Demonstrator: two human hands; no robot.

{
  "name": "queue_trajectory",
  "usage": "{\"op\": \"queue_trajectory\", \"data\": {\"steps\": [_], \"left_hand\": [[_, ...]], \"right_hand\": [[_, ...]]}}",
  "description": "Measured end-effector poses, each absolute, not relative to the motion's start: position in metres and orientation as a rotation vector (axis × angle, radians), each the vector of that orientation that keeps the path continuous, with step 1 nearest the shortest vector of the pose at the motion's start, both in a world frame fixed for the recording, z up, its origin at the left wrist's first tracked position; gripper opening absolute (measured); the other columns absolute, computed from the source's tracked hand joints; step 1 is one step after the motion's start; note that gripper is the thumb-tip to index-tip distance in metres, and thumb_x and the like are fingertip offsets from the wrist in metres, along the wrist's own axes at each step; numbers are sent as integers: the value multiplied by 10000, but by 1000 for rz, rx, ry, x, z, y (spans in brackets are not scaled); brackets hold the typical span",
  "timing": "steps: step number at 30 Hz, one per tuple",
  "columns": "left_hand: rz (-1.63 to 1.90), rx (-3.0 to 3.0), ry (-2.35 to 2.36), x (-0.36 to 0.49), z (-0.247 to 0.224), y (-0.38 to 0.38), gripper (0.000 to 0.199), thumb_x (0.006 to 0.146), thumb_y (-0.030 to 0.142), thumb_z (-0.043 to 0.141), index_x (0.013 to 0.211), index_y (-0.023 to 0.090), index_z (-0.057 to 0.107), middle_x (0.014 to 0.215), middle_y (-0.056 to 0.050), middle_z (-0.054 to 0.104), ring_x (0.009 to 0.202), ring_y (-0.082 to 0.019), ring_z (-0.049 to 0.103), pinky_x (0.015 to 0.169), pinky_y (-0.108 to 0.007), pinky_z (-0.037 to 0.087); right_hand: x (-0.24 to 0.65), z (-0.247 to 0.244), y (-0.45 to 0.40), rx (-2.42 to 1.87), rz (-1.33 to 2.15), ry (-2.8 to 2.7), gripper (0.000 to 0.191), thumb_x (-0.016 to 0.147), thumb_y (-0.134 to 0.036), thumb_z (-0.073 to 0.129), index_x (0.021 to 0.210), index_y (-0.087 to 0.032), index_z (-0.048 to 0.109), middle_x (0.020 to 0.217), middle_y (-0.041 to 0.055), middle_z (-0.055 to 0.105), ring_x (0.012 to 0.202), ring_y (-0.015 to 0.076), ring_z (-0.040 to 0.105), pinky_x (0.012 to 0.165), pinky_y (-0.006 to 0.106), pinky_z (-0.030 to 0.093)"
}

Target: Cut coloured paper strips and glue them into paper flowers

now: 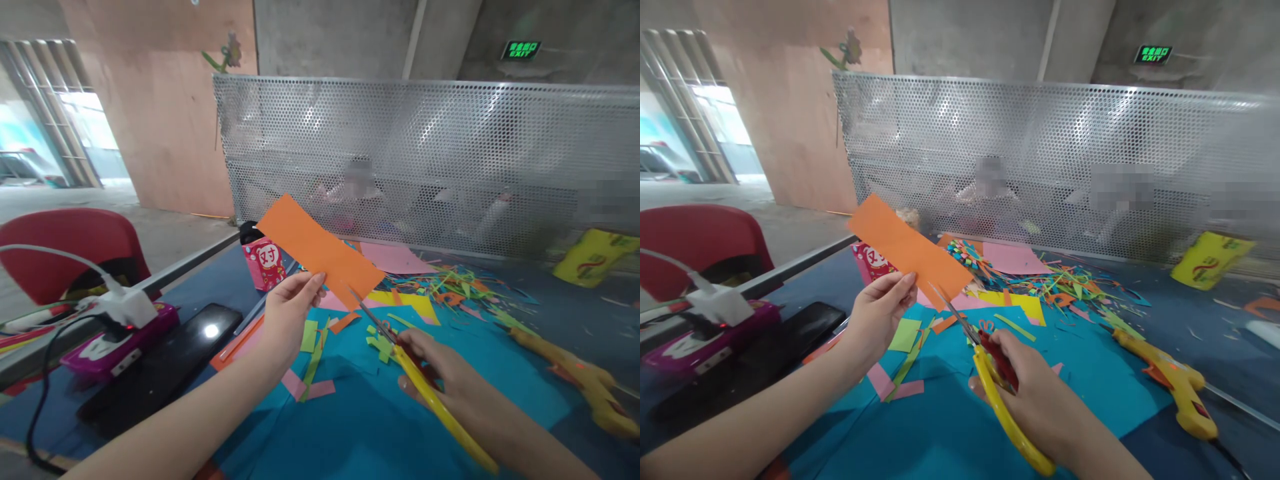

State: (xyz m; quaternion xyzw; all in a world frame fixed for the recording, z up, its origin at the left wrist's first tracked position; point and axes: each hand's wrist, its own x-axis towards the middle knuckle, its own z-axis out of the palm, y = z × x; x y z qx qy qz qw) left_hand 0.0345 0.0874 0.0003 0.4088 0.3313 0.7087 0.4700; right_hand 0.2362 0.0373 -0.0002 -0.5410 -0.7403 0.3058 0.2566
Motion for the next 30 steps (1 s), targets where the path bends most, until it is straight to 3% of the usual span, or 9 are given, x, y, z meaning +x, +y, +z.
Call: {"op": "queue_trajectory", "data": {"steps": [25, 30], "left_hand": [[1732, 1029, 826, 34, -3, 91, 124, 618, 257, 644, 594, 146, 593, 528, 28, 495, 510, -60, 423, 502, -204, 333], [1729, 1024, 836, 34, -5, 92, 126, 612, 267, 648, 618, 149, 605, 519, 28, 492, 510, -63, 424, 503, -209, 336]], "right_hand": [[236, -1, 39, -1472, 918, -2088, 200, 707, -378, 510, 785, -203, 455, 680, -16, 510, 609, 124, 476, 518, 218, 366], [238, -3, 41, -1506, 894, -2101, 255, 695, -418, 512, 816, -198, 470, 701, -7, 501, 634, 133, 456, 527, 224, 362]]}}
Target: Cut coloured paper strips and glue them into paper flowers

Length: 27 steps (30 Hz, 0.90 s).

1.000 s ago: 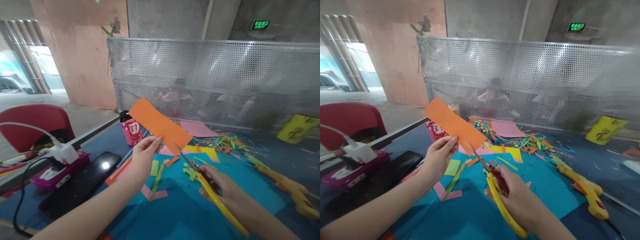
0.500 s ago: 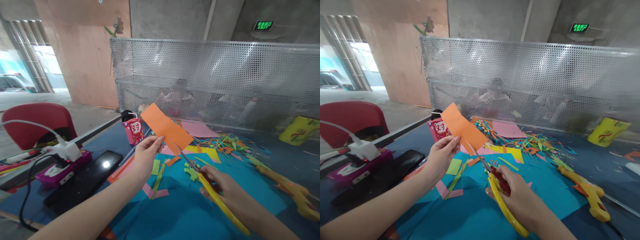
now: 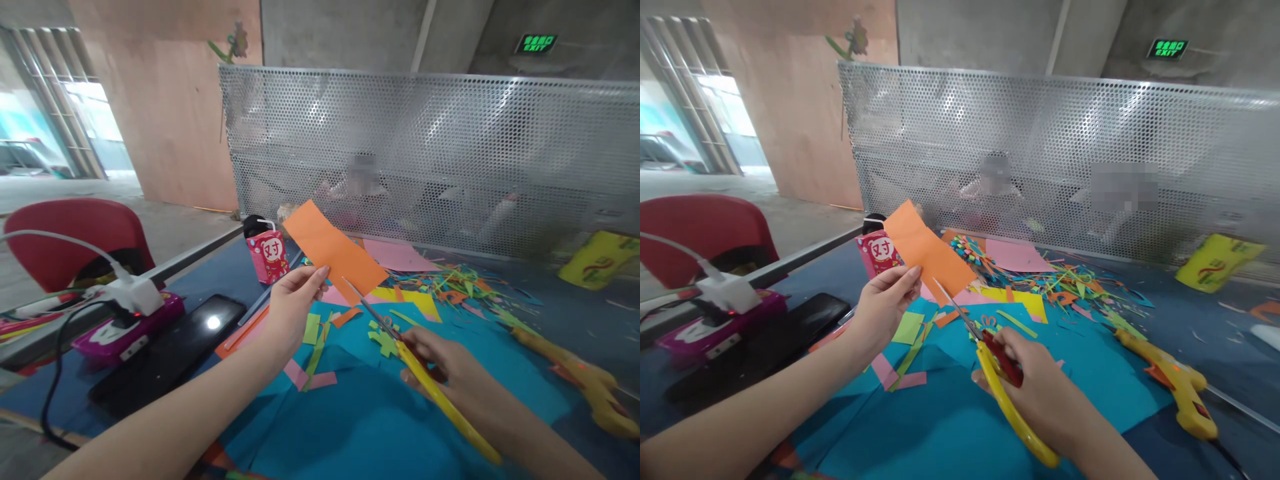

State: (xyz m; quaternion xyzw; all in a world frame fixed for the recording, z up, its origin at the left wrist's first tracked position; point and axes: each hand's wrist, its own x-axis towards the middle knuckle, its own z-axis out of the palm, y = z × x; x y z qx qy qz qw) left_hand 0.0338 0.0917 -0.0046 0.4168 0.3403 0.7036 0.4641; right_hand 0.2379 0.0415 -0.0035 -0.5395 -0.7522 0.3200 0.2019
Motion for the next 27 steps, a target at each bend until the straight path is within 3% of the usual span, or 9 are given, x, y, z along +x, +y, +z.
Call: {"op": "queue_trajectory", "data": {"steps": [11, 16, 27], "left_hand": [[1735, 1046, 864, 33, -7, 94, 144, 611, 280, 649, 590, 151, 588, 510, 29, 493, 508, -67, 427, 502, -216, 336], [1738, 1042, 865, 34, -7, 94, 150, 603, 281, 653, 587, 146, 590, 509, 29, 490, 506, -66, 426, 506, -216, 339], [1709, 1055, 882, 34, -10, 94, 158, 605, 287, 649, 609, 137, 599, 524, 20, 501, 511, -62, 430, 504, -206, 339]], "right_hand": [[234, 2, 39, -1498, 851, -2103, 231, 693, -391, 519, 679, -195, 399, 566, -51, 387, 537, 94, 373, 468, 197, 299], [232, 5, 38, -1506, 849, -2072, 203, 683, -364, 527, 713, -187, 431, 567, -53, 374, 533, 89, 349, 458, 192, 289], [234, 1, 38, -1473, 884, -2103, 227, 707, -383, 497, 812, -182, 486, 644, -19, 477, 593, 112, 459, 499, 197, 354]]}}
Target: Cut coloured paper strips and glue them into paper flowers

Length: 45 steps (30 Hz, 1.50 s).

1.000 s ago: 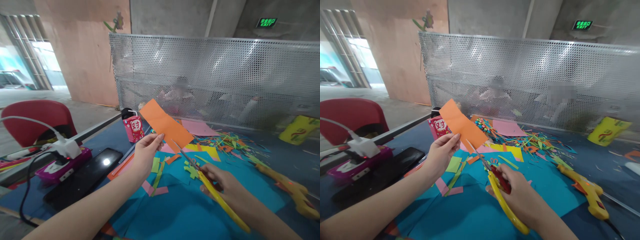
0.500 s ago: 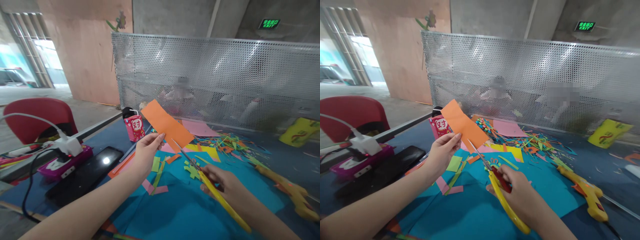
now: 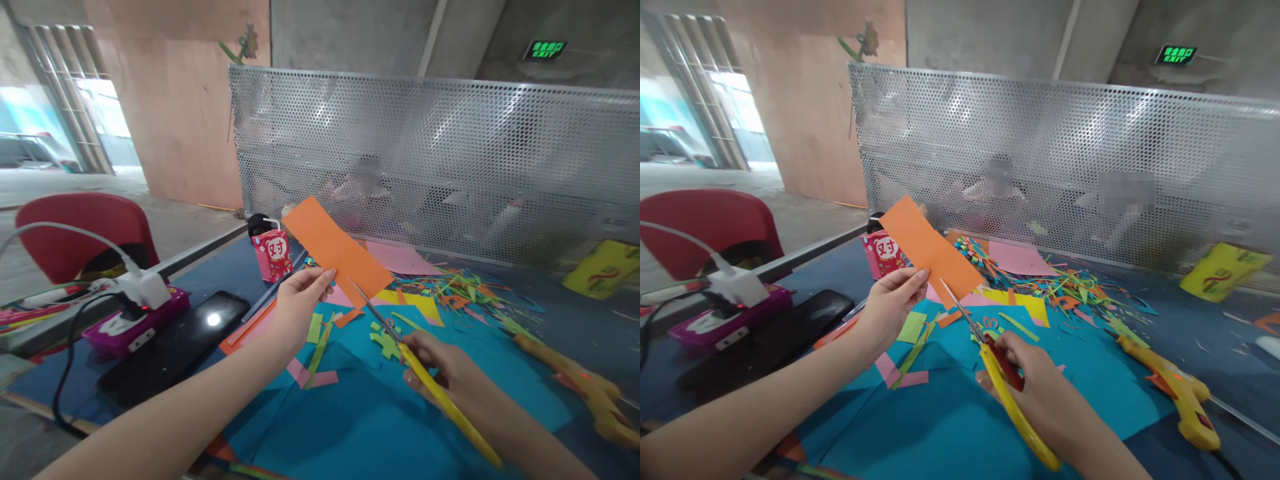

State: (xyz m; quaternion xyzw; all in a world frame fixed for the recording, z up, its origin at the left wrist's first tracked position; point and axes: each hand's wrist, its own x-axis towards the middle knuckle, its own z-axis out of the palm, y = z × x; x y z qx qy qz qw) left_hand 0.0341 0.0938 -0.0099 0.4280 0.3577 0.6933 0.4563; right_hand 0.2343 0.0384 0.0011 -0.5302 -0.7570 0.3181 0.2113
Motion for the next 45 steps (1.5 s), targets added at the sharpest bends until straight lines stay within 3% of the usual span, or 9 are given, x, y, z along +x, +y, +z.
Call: {"op": "queue_trajectory", "data": {"steps": [12, 30, 41, 45], "left_hand": [[1696, 1052, 859, 35, -13, 95, 178, 614, 297, 640, 581, 133, 578, 519, 23, 471, 504, -61, 408, 500, -210, 313], [1685, 1035, 850, 35, -10, 92, 174, 604, 299, 645, 588, 136, 586, 517, 29, 474, 496, -54, 406, 495, -204, 308], [1681, 1035, 855, 36, -11, 93, 171, 598, 294, 648, 569, 135, 592, 498, 22, 505, 480, -60, 415, 490, -215, 310], [1683, 1059, 854, 37, -11, 93, 176, 605, 296, 643, 551, 138, 588, 484, 24, 502, 473, -59, 411, 479, -211, 303]], "right_hand": [[239, -9, 44, -1500, 820, -2150, 300, 690, -453, 484, 819, -183, 505, 609, -5, 504, 522, 115, 457, 429, 209, 348], [237, -7, 43, -1521, 763, -2142, 268, 676, -461, 482, 660, -196, 450, 491, -53, 343, 440, 86, 329, 402, 206, 273], [233, -11, 41, -1466, 815, -2110, 242, 706, -439, 444, 733, -198, 442, 570, -27, 445, 467, 98, 401, 403, 215, 310], [232, -9, 39, -1494, 820, -2108, 231, 720, -433, 428, 713, -202, 418, 547, -36, 410, 442, 88, 369, 366, 203, 274]]}}
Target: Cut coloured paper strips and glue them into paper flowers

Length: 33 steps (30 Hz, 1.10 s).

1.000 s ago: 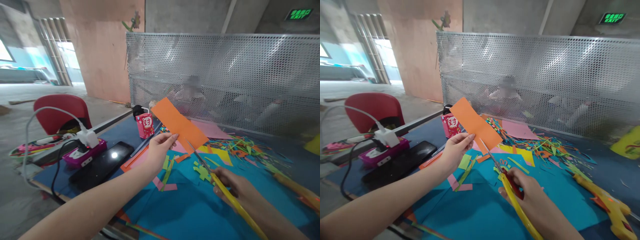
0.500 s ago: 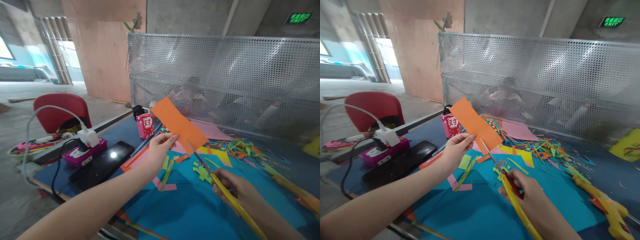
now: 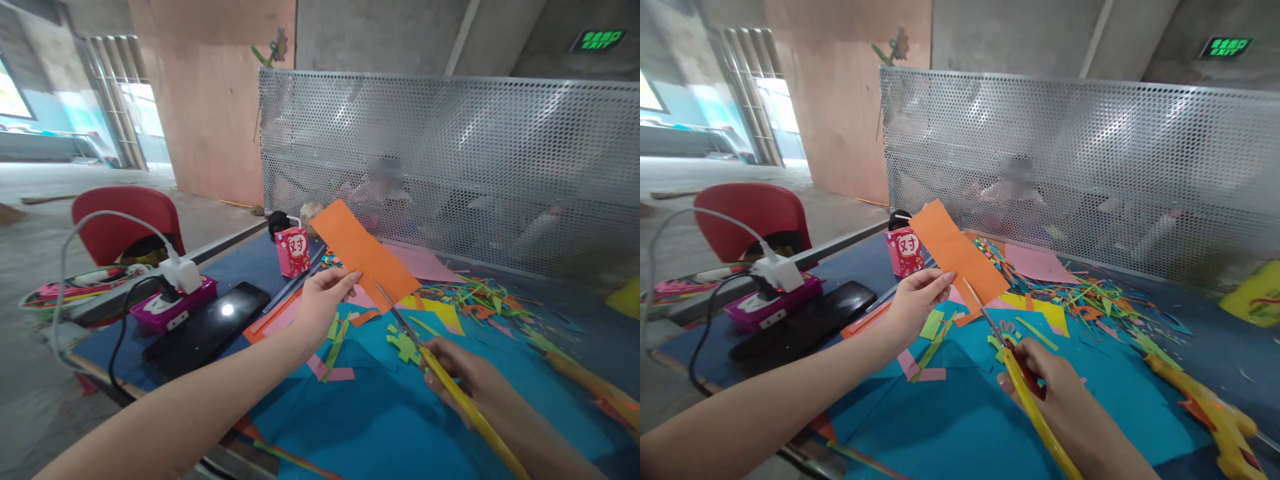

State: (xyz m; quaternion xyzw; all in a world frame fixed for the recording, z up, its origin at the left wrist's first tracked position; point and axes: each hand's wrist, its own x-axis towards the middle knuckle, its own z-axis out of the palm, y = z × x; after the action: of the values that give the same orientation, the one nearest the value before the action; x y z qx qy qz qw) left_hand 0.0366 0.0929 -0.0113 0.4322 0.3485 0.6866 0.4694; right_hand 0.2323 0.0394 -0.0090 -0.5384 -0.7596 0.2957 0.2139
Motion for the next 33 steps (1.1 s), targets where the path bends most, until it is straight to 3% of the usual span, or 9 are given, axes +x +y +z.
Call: {"op": "queue_trajectory", "data": {"steps": [12, 19, 33], "left_hand": [[1682, 1065, 852, 37, -12, 92, 175, 606, 294, 644, 555, 135, 587, 482, 23, 503, 467, -59, 406, 472, -211, 299], [1647, 1054, 850, 38, -8, 88, 165, 605, 295, 644, 574, 139, 602, 493, 23, 490, 476, -62, 411, 475, -211, 310], [1641, 1102, 870, 37, -4, 84, 164, 638, 265, 616, 541, 139, 578, 473, 34, 466, 464, -57, 397, 463, -208, 301]], "right_hand": [[237, -9, 43, -1468, 603, -2217, 272, 725, -450, 427, 636, -195, 395, 496, -60, 308, 445, 76, 290, 404, 205, 241], [230, -12, 37, -1451, 819, -2048, 235, 732, -435, 421, 714, -200, 430, 536, -48, 394, 388, 58, 317, 332, 183, 247], [231, -13, 38, -1485, 670, -2136, 276, 720, -469, 424, 654, -204, 384, 487, -65, 322, 424, 77, 269, 403, 217, 209]]}}
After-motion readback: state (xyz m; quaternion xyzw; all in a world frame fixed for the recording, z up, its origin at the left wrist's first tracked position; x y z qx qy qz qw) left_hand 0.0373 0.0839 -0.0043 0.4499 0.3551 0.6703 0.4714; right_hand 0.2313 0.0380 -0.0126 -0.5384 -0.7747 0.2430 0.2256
